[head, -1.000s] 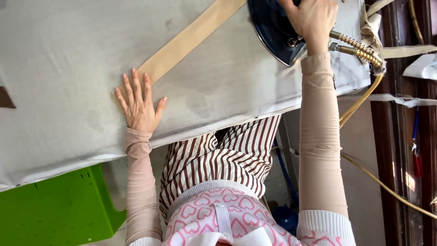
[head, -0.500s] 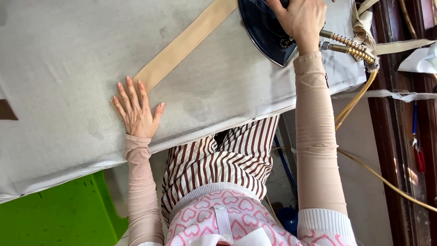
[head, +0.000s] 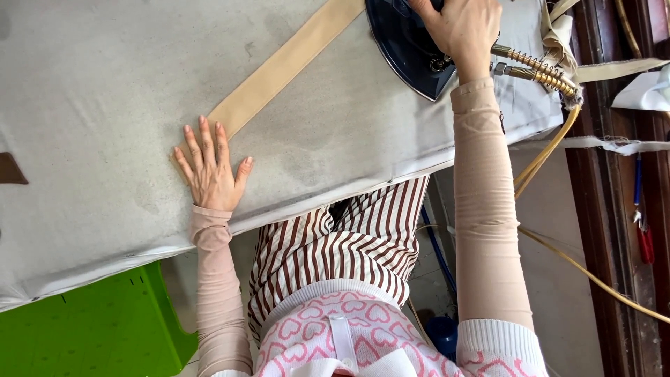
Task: The person irons long beige and brown fabric straps on a padded ironing table. They repeatedly straighten, fold, and press each strap with a steam iron, moving along the length of the material to smooth it.
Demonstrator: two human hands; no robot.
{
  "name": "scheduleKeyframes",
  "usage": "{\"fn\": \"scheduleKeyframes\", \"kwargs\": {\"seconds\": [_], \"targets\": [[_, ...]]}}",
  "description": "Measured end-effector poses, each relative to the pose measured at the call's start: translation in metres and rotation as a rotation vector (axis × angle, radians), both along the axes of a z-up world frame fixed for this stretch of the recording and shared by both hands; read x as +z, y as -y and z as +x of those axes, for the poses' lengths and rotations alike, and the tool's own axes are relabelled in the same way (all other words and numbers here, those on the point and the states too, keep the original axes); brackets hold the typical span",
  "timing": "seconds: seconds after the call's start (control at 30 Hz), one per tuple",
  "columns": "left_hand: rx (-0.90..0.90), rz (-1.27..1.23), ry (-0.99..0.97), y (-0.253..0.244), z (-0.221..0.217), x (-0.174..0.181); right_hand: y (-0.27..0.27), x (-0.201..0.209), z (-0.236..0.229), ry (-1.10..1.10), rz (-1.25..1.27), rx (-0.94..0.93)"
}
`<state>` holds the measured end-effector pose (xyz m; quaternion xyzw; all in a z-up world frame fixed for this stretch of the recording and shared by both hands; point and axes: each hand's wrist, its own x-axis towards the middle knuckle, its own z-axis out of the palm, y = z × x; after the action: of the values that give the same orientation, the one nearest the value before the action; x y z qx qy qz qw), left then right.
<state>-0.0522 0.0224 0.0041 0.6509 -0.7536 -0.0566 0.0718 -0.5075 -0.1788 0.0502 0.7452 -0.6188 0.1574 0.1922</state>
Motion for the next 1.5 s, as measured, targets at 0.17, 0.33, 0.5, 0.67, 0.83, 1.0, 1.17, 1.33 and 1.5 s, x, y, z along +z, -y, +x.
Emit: {"fn": "scheduleKeyframes", "kwargs": {"seconds": [0.17,0.33,0.5,0.67,0.83,1.0,1.17,1.33,1.5], "targets": [[-0.004,0.01,0.012,0.0,-0.001,0.002,0.001,-0.002,-0.002,-0.018,-0.001,-0.01],[-0.007,0.0,-0.001,0.0,-0.001,0.002,0.001,-0.003,-0.002,-0.027,0.019,-0.039],[-0.004,0.018,-0.011,0.0,0.0,0.001,0.002,-0.004,-0.002,-0.035,0.009,-0.03],[0.003,0.019,-0.02,0.001,0.0,0.0,0.003,-0.008,-0.005,-0.072,-0.006,-0.034],[-0.003,0.005,0.004,0.001,0.001,-0.002,0.0,0.0,0.0,-0.045,0.029,-0.045],[0.002,0.007,0.007,0.001,0.002,-0.005,-0.003,0.009,0.006,-0.053,-0.04,0.003],[0.01,0.023,0.004,0.001,0.002,-0.005,0.001,0.003,0.002,-0.074,0.01,-0.023],[0.009,0.021,0.012,0.002,0.002,-0.006,0.005,-0.003,-0.006,-0.076,0.107,-0.061],[0.012,0.011,-0.018,0.002,0.003,-0.008,0.007,-0.005,-0.007,-0.069,0.163,-0.068]]}}
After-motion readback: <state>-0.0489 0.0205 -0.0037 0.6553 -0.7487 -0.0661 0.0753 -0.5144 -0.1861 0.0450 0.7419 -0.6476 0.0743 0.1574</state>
